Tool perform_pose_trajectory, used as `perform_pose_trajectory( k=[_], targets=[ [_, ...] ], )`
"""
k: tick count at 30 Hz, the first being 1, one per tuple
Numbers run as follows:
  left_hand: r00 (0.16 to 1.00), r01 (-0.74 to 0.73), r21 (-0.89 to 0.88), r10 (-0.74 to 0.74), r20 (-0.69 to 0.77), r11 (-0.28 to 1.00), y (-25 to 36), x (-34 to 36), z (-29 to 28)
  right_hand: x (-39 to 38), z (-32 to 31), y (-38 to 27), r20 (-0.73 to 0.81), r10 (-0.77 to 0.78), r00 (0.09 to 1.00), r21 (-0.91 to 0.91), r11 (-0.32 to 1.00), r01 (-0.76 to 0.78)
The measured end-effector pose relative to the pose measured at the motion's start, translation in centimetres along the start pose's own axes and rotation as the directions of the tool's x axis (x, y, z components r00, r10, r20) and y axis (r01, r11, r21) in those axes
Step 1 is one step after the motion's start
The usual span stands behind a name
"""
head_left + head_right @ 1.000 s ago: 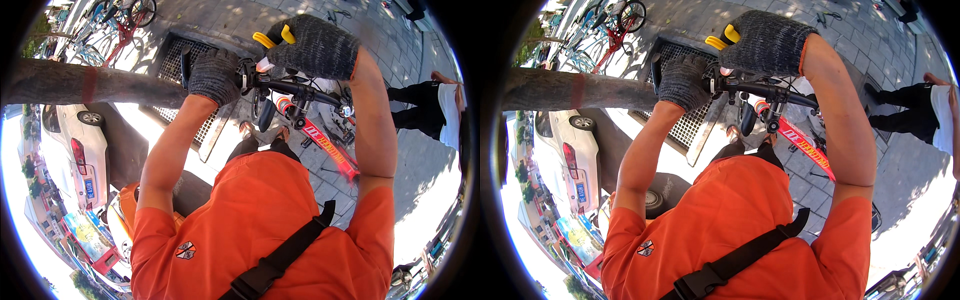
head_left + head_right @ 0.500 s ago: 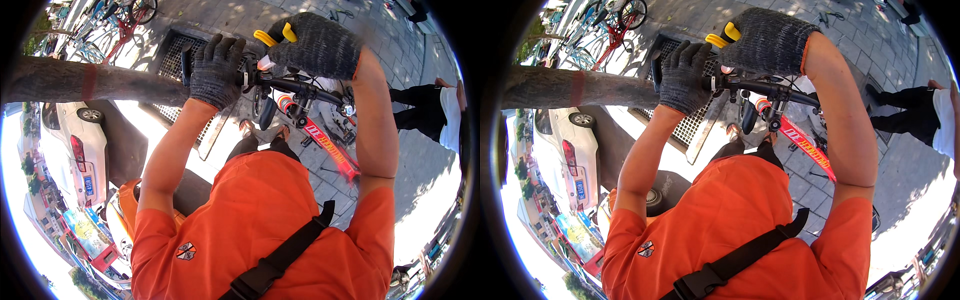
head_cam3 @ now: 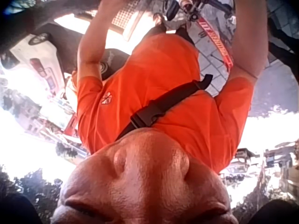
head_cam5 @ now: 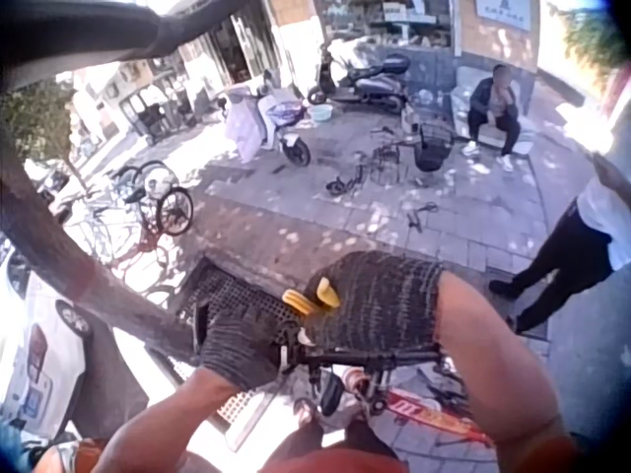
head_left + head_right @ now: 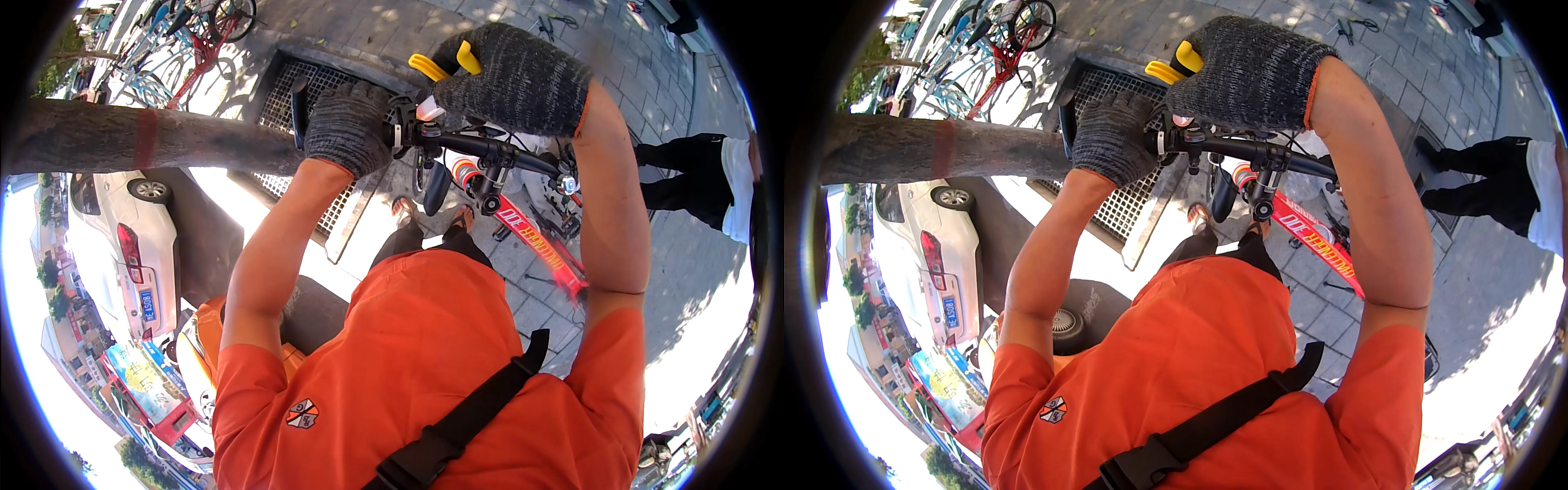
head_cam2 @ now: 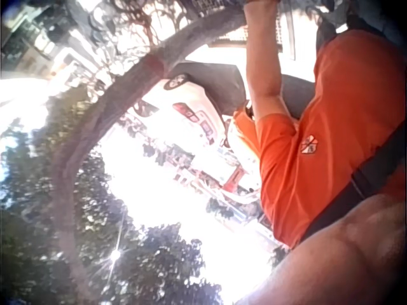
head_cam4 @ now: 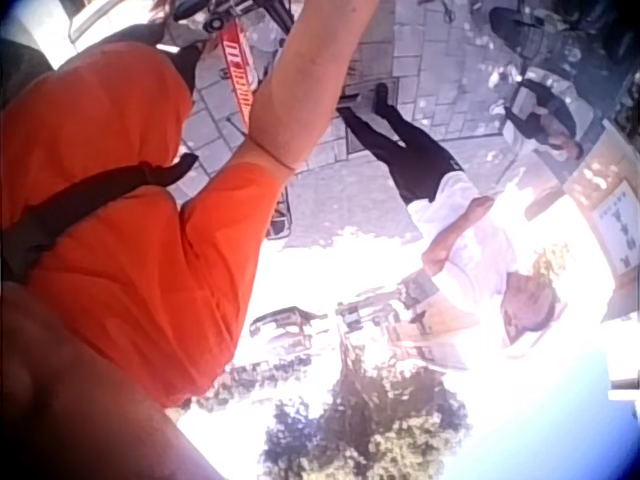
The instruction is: The person applies lubricant from a syringe to the bicycle's handlebar brake lever and cable housing. They then enter a shop to retrieve a package and return to the bicycle to continue applying lubricant to the handlebar components.
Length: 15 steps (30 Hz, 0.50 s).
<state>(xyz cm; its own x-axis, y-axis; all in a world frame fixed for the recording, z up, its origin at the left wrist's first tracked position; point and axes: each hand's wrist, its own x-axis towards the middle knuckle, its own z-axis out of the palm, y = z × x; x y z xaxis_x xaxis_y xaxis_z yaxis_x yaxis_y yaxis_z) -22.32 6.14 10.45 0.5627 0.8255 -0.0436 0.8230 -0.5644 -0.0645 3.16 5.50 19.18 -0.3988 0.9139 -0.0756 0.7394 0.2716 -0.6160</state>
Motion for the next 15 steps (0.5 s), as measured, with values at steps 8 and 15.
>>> perform_pose_trajectory(
  k=[8,15],
  targets=[
    [0.960,-0.058,-0.024,0.049,-0.275,0.998,-0.1,-1.3,1.5,-0.3,0.0,0.5,-0.068,-0.109,0.992,-0.082,0.991,0.104],
    [0.939,-0.047,0.079,0.071,-0.337,0.996,0.5,-0.9,1.3,-0.3,-0.5,1.3,-0.006,-0.088,0.996,-0.048,0.995,0.088]
  ],
)
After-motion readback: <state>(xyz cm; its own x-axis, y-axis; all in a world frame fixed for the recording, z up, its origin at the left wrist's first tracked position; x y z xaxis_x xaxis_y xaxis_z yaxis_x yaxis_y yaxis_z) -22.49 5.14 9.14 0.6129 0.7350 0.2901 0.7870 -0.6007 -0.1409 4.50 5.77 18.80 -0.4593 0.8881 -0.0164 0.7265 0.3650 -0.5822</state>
